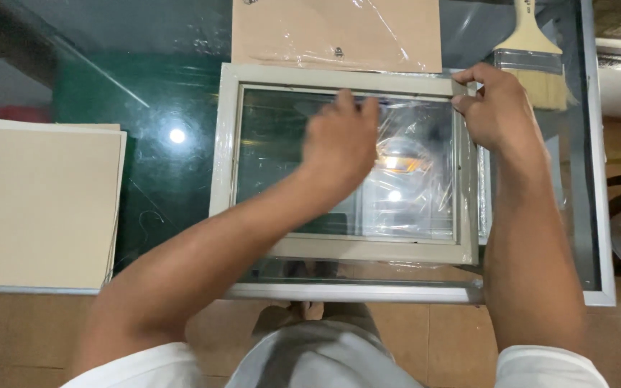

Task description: Cleaning and preparing a picture frame for assembly by brushing and wiping the glass.

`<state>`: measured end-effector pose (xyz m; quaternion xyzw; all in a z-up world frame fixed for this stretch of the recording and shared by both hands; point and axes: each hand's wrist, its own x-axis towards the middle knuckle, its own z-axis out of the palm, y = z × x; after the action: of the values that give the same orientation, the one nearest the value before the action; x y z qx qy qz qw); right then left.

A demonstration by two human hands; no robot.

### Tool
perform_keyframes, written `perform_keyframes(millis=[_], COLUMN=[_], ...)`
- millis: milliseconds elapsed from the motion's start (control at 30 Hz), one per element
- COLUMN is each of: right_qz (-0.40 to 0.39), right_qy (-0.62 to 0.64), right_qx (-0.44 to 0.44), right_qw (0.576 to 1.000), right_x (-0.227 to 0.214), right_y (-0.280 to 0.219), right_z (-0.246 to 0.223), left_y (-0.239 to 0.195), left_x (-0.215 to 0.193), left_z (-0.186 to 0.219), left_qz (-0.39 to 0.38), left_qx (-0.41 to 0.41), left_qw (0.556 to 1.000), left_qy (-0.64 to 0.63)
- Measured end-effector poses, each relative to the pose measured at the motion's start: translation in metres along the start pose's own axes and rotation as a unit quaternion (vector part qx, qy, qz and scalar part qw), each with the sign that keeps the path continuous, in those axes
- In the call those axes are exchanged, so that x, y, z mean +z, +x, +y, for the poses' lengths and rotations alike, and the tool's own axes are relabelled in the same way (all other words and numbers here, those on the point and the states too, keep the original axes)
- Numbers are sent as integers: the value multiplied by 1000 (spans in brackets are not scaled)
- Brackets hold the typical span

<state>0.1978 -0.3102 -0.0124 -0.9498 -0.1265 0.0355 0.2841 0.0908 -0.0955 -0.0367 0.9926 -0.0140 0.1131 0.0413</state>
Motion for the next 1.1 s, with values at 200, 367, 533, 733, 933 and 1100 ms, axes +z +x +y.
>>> perform_keyframes(millis=[200, 367, 533, 733, 933, 1100], right_qz=[-6, -4, -11, 3, -1, -10], right_qy=[13, -4, -21, -7, 5, 11], right_qx=[10, 4, 33, -33, -21, 17], right_qw=[1000, 1000, 999, 999, 1000, 1000], right_x=[-2, -6, -6, -2, -4, -4], right_y=[-2, -2, -3, 3, 2, 1], right_z=[-5, -8, -16, 6, 2, -5], left_y=[-35, -15, 21, 48, 40, 7], left_x=[-34, -27, 5, 46, 36, -3], left_z=[-107, -78, 4, 95, 101, 20], left_qz=[-28, -32, -9, 88, 139, -53], left_qx=[-98, -64, -5, -25, -3, 49], left_qw=[987, 990, 986, 992, 990, 992], left_qy=[126, 123, 167, 88, 11, 102])
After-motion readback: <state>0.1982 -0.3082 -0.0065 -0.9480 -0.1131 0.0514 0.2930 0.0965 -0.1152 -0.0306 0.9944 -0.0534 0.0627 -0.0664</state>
